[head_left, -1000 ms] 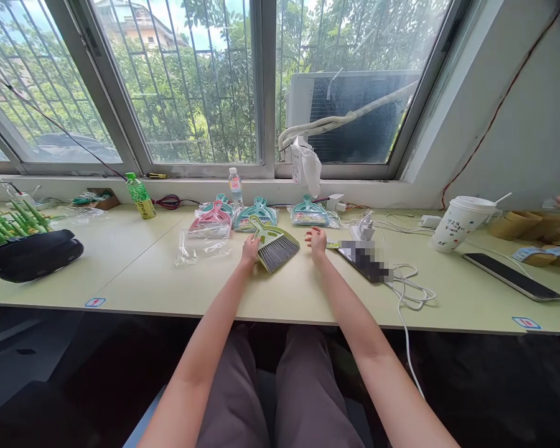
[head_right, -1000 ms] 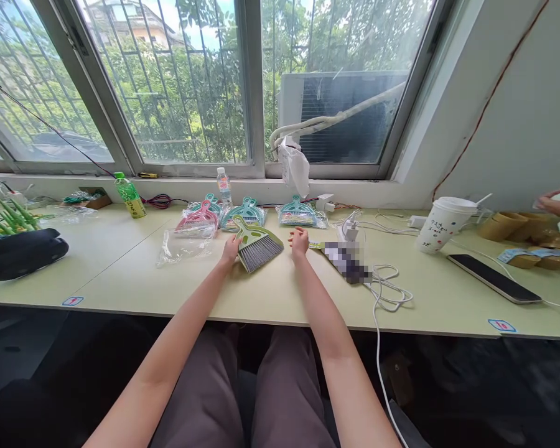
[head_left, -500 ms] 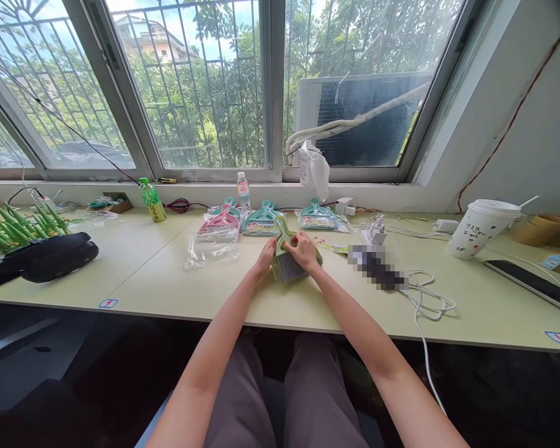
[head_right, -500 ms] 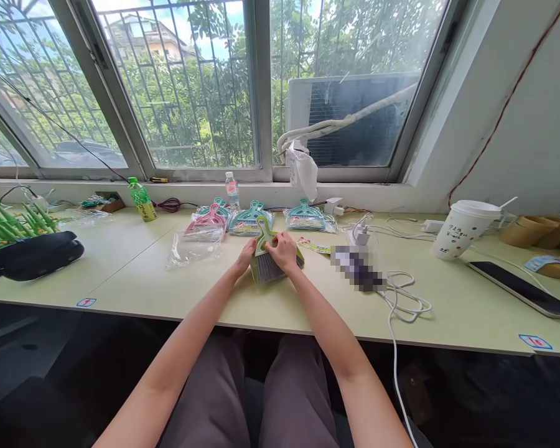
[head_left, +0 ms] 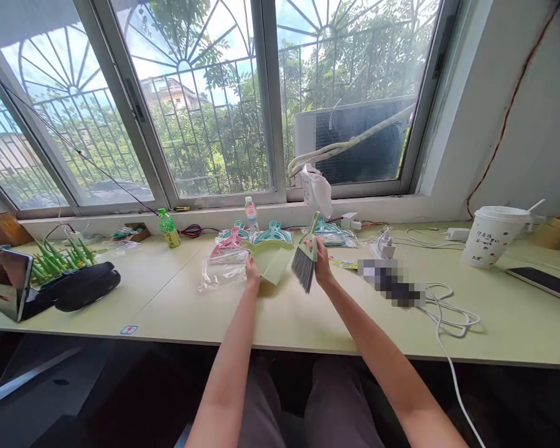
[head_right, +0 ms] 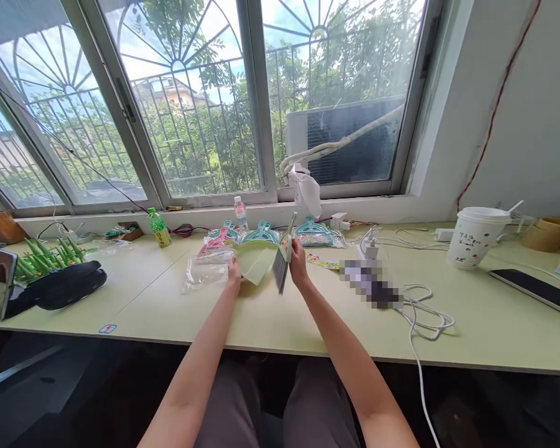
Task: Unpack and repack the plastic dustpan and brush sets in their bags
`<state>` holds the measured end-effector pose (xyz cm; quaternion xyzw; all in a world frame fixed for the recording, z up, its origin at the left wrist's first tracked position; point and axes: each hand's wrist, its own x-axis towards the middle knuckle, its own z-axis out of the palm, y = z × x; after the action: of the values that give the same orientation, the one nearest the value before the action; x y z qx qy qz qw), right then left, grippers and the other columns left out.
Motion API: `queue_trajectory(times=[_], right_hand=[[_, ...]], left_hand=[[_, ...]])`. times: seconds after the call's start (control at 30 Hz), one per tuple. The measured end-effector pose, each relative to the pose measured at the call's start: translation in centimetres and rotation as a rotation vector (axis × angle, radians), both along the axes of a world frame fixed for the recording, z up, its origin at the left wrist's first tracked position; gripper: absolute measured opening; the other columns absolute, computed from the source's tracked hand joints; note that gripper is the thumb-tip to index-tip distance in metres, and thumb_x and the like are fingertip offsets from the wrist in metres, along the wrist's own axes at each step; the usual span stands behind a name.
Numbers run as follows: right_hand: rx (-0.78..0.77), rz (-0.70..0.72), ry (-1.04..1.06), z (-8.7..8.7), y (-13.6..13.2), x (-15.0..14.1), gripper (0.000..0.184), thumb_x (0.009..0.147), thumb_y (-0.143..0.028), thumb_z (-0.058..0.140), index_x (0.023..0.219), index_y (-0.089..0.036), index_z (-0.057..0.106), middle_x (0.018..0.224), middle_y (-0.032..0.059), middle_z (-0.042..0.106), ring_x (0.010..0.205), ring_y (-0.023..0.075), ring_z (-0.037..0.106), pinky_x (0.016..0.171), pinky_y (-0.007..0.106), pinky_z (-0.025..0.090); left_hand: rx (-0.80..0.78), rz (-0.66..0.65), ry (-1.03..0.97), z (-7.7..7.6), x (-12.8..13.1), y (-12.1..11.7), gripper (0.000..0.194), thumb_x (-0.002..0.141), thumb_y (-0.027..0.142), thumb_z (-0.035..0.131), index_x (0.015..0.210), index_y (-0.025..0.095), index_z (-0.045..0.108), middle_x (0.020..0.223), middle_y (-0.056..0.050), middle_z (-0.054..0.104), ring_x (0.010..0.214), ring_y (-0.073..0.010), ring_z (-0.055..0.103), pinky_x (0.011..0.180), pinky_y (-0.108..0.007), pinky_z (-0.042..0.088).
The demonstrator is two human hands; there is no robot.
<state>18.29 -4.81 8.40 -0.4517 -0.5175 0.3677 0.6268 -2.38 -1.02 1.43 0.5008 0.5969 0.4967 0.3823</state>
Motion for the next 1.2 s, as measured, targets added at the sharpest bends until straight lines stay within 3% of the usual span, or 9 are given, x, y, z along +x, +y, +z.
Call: queue_trajectory(times=[0.07, 0.13, 0.23, 0.33, 0.47, 0.67, 0.87, 1.0, 1.2], right_hand=[[0.124, -0.18, -0.279, 0.6, 0.3, 1.4, 0.02, 0.085, -0.038, 0.047, 0.083, -0.02, 0.055, 0.095, 0.0054, 0.057, 0.085, 0.0189, 0.052, 0.081, 0.031, 0.041], [0.096, -0.345, -0.62, 0.2, 0.9, 2.7, 0.019, 0.085, -0.036, 0.051, 0.088, -0.019, 0.058, 0.1, 0.0094, 0.058, 0.094, 0.0228, 0.053, 0.087, 0.036, 0.039], [-0.187, -0.36, -1.032, -1.6, 1.6, 4.2, 0.022, 0.084, -0.032, 0.055, 0.092, -0.014, 0.065, 0.106, 0.0168, 0.06, 0.105, 0.0299, 0.053, 0.089, 0.042, 0.036], [-0.422, -0.274, -1.271, -3.2, 1.9, 5.0, 0.023, 0.083, -0.026, 0.059, 0.097, -0.01, 0.069, 0.111, 0.0221, 0.062, 0.109, 0.0339, 0.054, 0.089, 0.044, 0.033], [-0.523, -0.234, -1.342, -3.9, 2.0, 5.5, 0.029, 0.081, -0.024, 0.061, 0.106, -0.012, 0.069, 0.113, 0.0204, 0.065, 0.111, 0.0332, 0.055, 0.088, 0.042, 0.033], [-0.485, -0.22, -1.393, -4.2, 1.9, 5.2, 0.031, 0.076, -0.028, 0.067, 0.103, -0.011, 0.07, 0.11, 0.0185, 0.067, 0.11, 0.0326, 0.056, 0.088, 0.04, 0.032], [-0.404, -0.273, -1.183, -2.9, 2.4, 5.7, 0.025, 0.079, -0.034, 0.061, 0.091, -0.016, 0.072, 0.102, 0.0143, 0.07, 0.105, 0.0293, 0.058, 0.088, 0.039, 0.033], [-0.336, -0.153, -1.007, -2.5, 2.3, 4.7, 0.027, 0.081, -0.042, 0.058, 0.092, -0.021, 0.071, 0.102, 0.0068, 0.071, 0.101, 0.0233, 0.06, 0.09, 0.035, 0.034], [-0.168, 0.005, -1.294, -4.0, 0.8, 1.3, 0.023, 0.083, -0.036, 0.057, 0.085, -0.016, 0.069, 0.1, 0.0122, 0.069, 0.105, 0.0271, 0.055, 0.095, 0.038, 0.033]], left_hand=[[-0.053, 0.121, 0.069, -0.1, -1.1, 0.1, 0.04, 0.092, 0.05, 0.036, 0.105, 0.02, 0.059, 0.108, -0.014, 0.064, 0.114, -0.027, 0.056, 0.094, -0.039, 0.042], [-0.106, 0.164, 0.155, -0.3, -1.5, 0.0, 0.031, 0.089, 0.046, 0.043, 0.096, 0.022, 0.061, 0.103, -0.012, 0.066, 0.111, -0.0276, 0.058, 0.092, -0.039, 0.043], [-0.166, 0.122, 0.294, -0.5, -1.0, -0.5, 0.019, 0.084, 0.036, 0.053, 0.075, 0.021, 0.061, 0.086, -0.01, 0.067, 0.099, -0.0284, 0.061, 0.086, -0.037, 0.043], [-0.189, 0.061, 0.411, -0.2, -0.4, -1.1, 0.023, 0.082, 0.03, 0.054, 0.061, 0.02, 0.058, 0.075, -0.009, 0.066, 0.088, -0.0278, 0.062, 0.08, -0.035, 0.043], [-0.176, 0.059, 0.517, 0.6, 0.0, -1.6, 0.031, 0.086, 0.03, 0.048, 0.059, 0.02, 0.06, 0.084, -0.011, 0.068, 0.09, -0.0282, 0.062, 0.077, -0.034, 0.041], [-0.159, 0.086, 0.592, 0.8, -0.1, -1.7, 0.024, 0.086, 0.031, 0.05, 0.075, 0.021, 0.069, 0.1, -0.012, 0.069, 0.096, -0.0265, 0.062, 0.077, -0.032, 0.041], [-0.115, 0.047, 0.652, 0.6, 0.2, -2.1, 0.026, 0.084, 0.024, 0.049, 0.063, 0.02, 0.065, 0.08, -0.011, 0.066, 0.085, -0.0248, 0.062, 0.071, -0.03, 0.038], [-0.086, -0.076, 0.65, 0.4, 1.4, -2.2, 0.034, 0.086, 0.031, 0.047, 0.059, 0.019, 0.062, 0.063, -0.006, 0.06, 0.068, -0.0203, 0.057, 0.062, -0.028, 0.035], [0.043, -0.382, 0.615, 0.1, 3.6, -2.2, 0.034, 0.086, 0.039, 0.047, 0.074, 0.018, 0.071, 0.065, -0.001, 0.062, 0.067, -0.0159, 0.056, 0.064, -0.024, 0.037]])
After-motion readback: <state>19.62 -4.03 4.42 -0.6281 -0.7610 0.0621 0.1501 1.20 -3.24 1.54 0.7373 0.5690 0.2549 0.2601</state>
